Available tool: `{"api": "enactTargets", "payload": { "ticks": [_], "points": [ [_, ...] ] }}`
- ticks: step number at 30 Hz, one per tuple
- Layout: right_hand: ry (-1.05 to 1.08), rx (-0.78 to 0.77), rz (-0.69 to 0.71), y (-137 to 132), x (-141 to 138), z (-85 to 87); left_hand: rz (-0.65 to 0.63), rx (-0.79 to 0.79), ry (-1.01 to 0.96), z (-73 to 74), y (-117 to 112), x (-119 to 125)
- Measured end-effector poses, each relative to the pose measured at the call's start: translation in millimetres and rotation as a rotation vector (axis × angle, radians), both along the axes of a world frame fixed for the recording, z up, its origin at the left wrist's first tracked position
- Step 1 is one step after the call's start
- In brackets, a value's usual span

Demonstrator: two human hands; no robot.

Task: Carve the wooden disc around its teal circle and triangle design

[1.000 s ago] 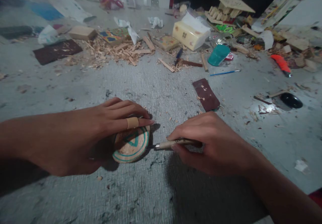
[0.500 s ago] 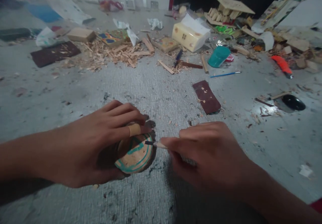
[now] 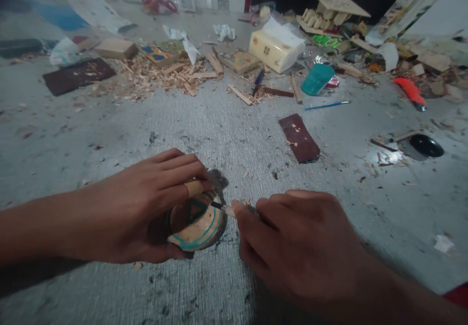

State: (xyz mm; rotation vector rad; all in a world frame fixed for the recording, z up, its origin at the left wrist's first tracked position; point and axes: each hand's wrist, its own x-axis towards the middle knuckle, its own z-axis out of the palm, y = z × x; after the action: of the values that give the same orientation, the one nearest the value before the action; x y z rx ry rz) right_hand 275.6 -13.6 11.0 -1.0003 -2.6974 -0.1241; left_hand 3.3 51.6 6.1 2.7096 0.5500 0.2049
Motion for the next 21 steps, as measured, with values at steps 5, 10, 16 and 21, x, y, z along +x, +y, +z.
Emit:
{"api": "enactTargets", "payload": {
  "ticks": [5, 10, 16, 21],
  "points": [
    [0.009, 0.003, 0.026, 4, 3, -10.1, -0.013, 0.004, -0.052, -6.3, 1, -1],
    [0.007, 0.083, 0.082, 11, 5, -11.8, -0.025, 0.017, -0.09, -12.1, 0, -3],
    [-0.019, 0.076, 0.105, 17, 6, -16.3, -0.008, 0.022, -0.066, -9.9, -2, -5],
    [-0.016, 0.066, 0.073, 16, 7, -23.7, 0.014, 0.048, -0.047, -7.5, -3, -7]
  ]
}}
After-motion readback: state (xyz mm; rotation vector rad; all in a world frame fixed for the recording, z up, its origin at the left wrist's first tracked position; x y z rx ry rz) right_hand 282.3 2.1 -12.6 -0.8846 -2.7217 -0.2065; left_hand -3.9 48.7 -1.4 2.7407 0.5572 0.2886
